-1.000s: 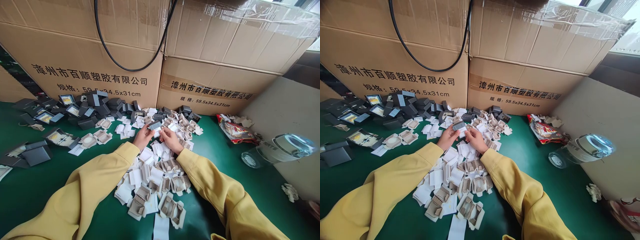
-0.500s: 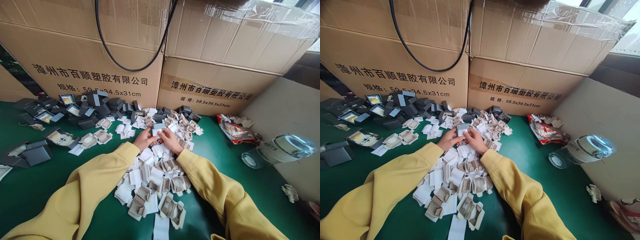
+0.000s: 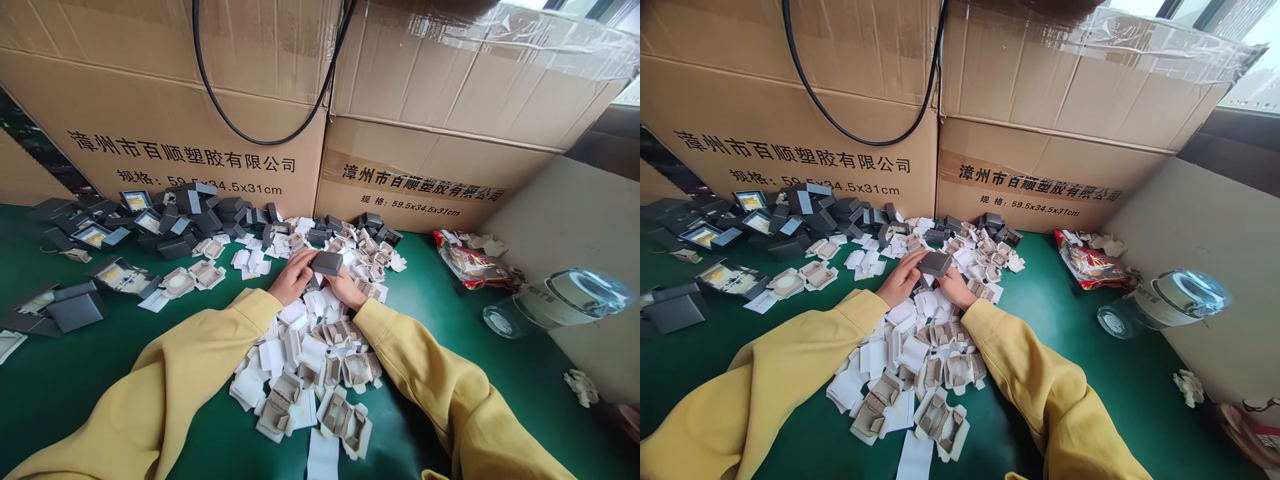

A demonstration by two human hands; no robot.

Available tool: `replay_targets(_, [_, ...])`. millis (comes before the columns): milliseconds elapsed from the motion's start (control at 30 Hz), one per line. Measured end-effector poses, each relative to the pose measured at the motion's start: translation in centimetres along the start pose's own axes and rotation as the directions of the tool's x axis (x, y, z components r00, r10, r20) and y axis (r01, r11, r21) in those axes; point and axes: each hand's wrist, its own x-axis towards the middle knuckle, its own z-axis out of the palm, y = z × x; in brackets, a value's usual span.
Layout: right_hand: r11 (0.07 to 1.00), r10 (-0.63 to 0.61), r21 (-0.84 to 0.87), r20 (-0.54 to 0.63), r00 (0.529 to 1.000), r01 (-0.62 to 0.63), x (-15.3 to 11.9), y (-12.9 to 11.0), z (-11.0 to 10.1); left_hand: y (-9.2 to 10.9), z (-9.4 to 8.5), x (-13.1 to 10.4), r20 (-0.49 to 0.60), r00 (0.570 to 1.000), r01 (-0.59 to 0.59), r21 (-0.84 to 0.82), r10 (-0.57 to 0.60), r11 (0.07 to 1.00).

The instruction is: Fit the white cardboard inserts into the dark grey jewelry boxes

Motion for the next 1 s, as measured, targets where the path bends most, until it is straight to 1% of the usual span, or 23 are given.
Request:
replay_targets(67, [1.000,-0.012,0.026,0.010,1.000,0.011,-0.2,-0.2,0.1,0.0,0.1,-0.1,0.006,0.999,-0.033,0.019,0.033,0.999])
replay_targets(167, [0.997,-0.029,0.064,0.000,1.000,0.029,-0.2,-0.3,0.2,0.0,0.2,-0.3,-0.022,1.000,-0.008,0.016,0.009,1.000])
replay_targets(233, [0.995,-0.050,0.090,-0.030,0.998,0.052,-0.1,-0.3,0.1,0.2,0.3,-0.3,-0.040,0.999,-0.010,0.026,0.011,1.000])
replay_targets(300, [0.981,-0.071,0.177,-0.083,0.994,0.084,0.0,-0.3,0.1,0.3,0.3,-0.3,-0.062,0.998,-0.021,0.053,0.025,0.998])
replay_targets(333, [0.967,-0.065,0.239,-0.090,0.994,0.085,0.1,-0.3,0.0,0.4,0.3,-0.2,-0.071,0.997,-0.025,0.069,0.030,0.997])
replay_targets(367, [0.951,-0.050,0.300,-0.078,0.996,0.072,0.2,-0.2,-0.1,0.4,0.3,-0.2,-0.076,0.997,-0.028,0.083,0.034,0.996])
replay_targets(433, [0.926,-0.014,0.376,-0.013,1.000,0.018,0.3,-0.2,-0.2,0.4,0.2,-0.2,-0.070,0.997,-0.035,0.098,0.042,0.995])
replay_targets(500, [0.927,0.004,0.374,0.047,0.999,-0.021,0.4,-0.3,-0.4,0.4,0.1,-0.3,-0.047,0.996,-0.065,0.109,0.071,0.992])
replay_targets(533, [0.930,0.001,0.366,0.049,0.999,-0.019,0.3,-0.3,-0.4,0.4,0.0,-0.3,-0.041,0.994,-0.091,0.123,0.097,0.988])
replay_targets(667, [0.950,-0.037,0.311,0.002,0.999,0.035,-0.1,-0.7,-0.3,0.4,-0.3,-0.3,-0.053,0.967,-0.232,0.221,0.249,0.947])
replay_targets(767, [0.944,-0.076,0.321,-0.006,0.997,0.074,-0.5,-1.2,0.0,0.4,-0.3,-0.3,-0.082,0.940,-0.303,0.252,0.333,0.919])
replay_targets(867, [0.937,-0.070,0.344,0.019,0.997,0.059,-0.6,-1.5,0.1,0.4,-0.2,-0.2,-0.111,0.926,-0.320,0.284,0.362,0.904])
replay_targets(1000, [0.939,0.024,0.343,0.038,0.999,-0.036,-0.5,-1.8,0.3,0.6,-0.2,-0.3,-0.114,0.936,-0.279,0.331,0.332,0.901])
